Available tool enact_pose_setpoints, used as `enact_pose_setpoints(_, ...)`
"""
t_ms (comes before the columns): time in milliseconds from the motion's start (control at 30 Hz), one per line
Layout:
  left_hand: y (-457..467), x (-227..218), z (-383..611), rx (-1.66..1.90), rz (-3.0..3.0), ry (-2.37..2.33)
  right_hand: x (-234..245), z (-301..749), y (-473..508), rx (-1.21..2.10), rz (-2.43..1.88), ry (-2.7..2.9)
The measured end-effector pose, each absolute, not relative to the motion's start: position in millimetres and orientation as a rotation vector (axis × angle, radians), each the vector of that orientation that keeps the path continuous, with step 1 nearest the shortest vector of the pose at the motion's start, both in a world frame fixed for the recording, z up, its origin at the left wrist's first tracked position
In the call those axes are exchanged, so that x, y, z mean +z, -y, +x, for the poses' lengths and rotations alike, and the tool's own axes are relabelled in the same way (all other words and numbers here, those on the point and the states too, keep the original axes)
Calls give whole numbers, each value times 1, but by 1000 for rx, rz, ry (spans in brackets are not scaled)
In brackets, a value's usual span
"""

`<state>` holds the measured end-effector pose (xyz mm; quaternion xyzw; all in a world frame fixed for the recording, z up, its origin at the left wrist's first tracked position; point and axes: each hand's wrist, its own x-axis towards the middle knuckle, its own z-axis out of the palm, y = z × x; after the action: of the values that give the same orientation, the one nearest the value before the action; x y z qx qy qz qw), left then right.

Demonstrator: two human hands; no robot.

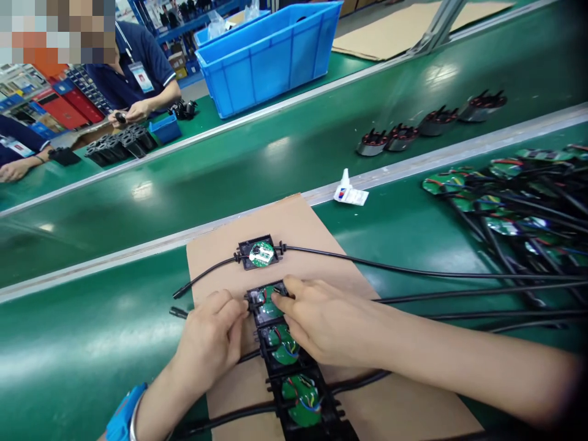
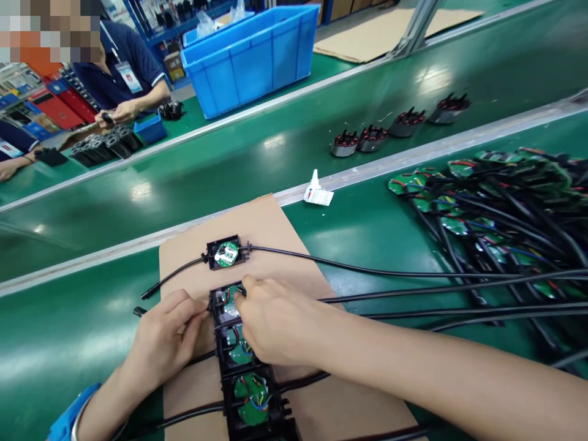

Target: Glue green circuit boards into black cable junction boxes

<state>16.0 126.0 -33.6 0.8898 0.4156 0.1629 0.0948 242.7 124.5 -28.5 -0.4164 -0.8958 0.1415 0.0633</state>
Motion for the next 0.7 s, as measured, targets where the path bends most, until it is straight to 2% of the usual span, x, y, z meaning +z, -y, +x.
enact_pose_setpoints(200, -117, -40, 21, 127, 3153, -1060, -24, 240, -127, 326, -1179, 2770)
enact_pose_setpoints(333, -116, -32, 24, -74, 3177, -1066, -21, 235, -127, 379, -1244, 2748)
enact_pose_setpoints(500, -120, -25, 26, 279, 2803, -1318, -12, 241, -130, 549, -1348, 2709)
enact_pose_setpoints(700, -124, -34, 35, 505, 2766, -918, 5, 260, -134, 886, -1367, 2634)
